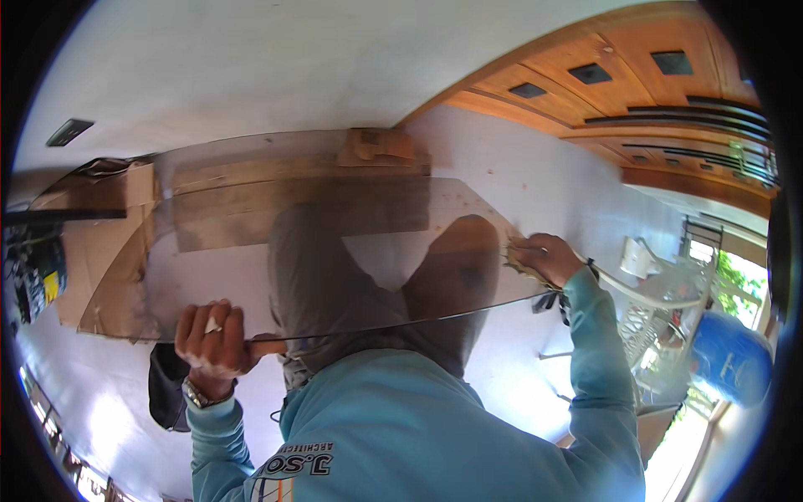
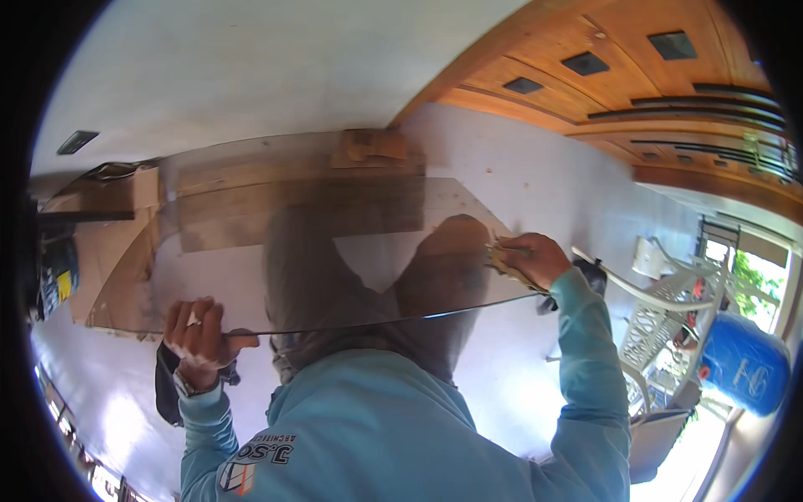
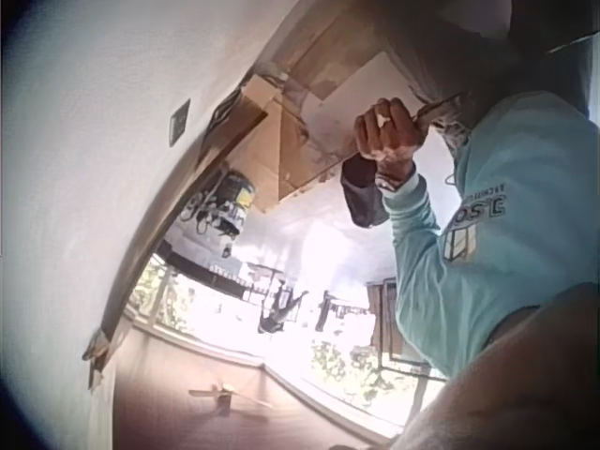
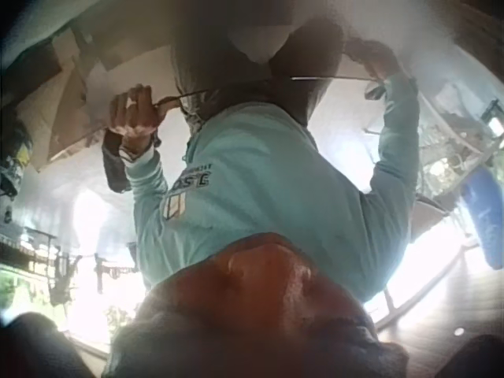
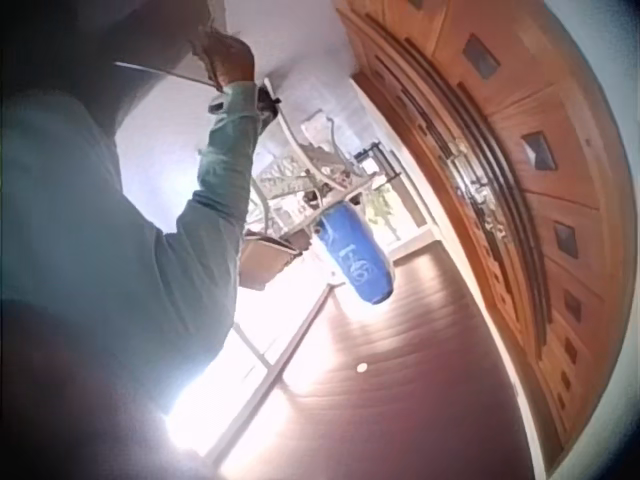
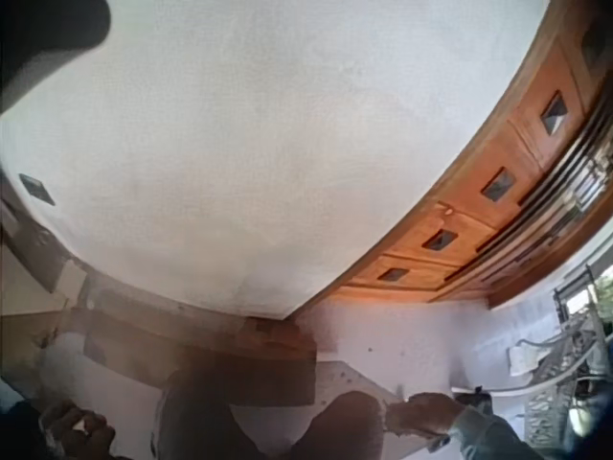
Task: Cleaning and inspecting a large glass or acrylic panel at a fabrication site.
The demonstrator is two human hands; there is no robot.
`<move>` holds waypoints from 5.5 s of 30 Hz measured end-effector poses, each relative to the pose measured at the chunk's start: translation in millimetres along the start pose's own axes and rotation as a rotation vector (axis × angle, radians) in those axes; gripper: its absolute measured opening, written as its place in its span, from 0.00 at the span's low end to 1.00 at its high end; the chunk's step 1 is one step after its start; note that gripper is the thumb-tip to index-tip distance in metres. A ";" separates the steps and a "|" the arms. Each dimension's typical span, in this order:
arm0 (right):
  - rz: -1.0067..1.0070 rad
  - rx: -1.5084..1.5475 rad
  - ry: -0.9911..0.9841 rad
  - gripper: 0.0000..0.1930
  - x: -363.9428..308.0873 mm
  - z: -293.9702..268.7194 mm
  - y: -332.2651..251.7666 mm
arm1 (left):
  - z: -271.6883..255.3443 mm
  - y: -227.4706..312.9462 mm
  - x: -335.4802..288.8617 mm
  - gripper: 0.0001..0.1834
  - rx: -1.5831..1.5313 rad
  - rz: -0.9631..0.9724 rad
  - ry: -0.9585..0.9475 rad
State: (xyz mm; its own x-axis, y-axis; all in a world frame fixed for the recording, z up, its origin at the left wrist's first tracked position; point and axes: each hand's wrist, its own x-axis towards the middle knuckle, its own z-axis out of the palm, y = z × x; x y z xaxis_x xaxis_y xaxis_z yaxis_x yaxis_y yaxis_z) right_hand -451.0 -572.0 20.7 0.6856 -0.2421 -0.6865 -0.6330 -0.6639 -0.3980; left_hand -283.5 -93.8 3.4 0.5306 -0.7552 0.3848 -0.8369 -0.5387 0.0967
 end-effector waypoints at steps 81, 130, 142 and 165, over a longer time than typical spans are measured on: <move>-0.072 -0.174 -0.274 0.10 23.5 -16.2 -34.8 | -24.7 9.5 40.4 0.18 -0.081 -0.313 -0.411; -0.050 -0.455 -0.315 0.07 81.0 1.0 -38.3 | -19.7 10.3 39.8 0.17 -0.116 -0.311 -0.395; -0.536 -0.060 -0.231 0.06 28.4 72.4 -161.1 | -18.5 9.4 37.7 0.17 -0.114 -0.322 -0.405; -0.493 -0.087 0.000 0.06 11.4 54.9 -111.2 | -20.4 8.5 35.4 0.18 -0.089 -0.308 -0.408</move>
State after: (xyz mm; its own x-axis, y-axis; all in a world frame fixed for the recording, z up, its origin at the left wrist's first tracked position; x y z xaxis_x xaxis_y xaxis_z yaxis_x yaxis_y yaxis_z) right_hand -392.5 -462.1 23.7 0.8958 0.1149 -0.4293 -0.2015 -0.7560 -0.6228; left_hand -274.6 -117.6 36.6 0.7488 -0.6599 -0.0610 -0.6321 -0.7388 0.2335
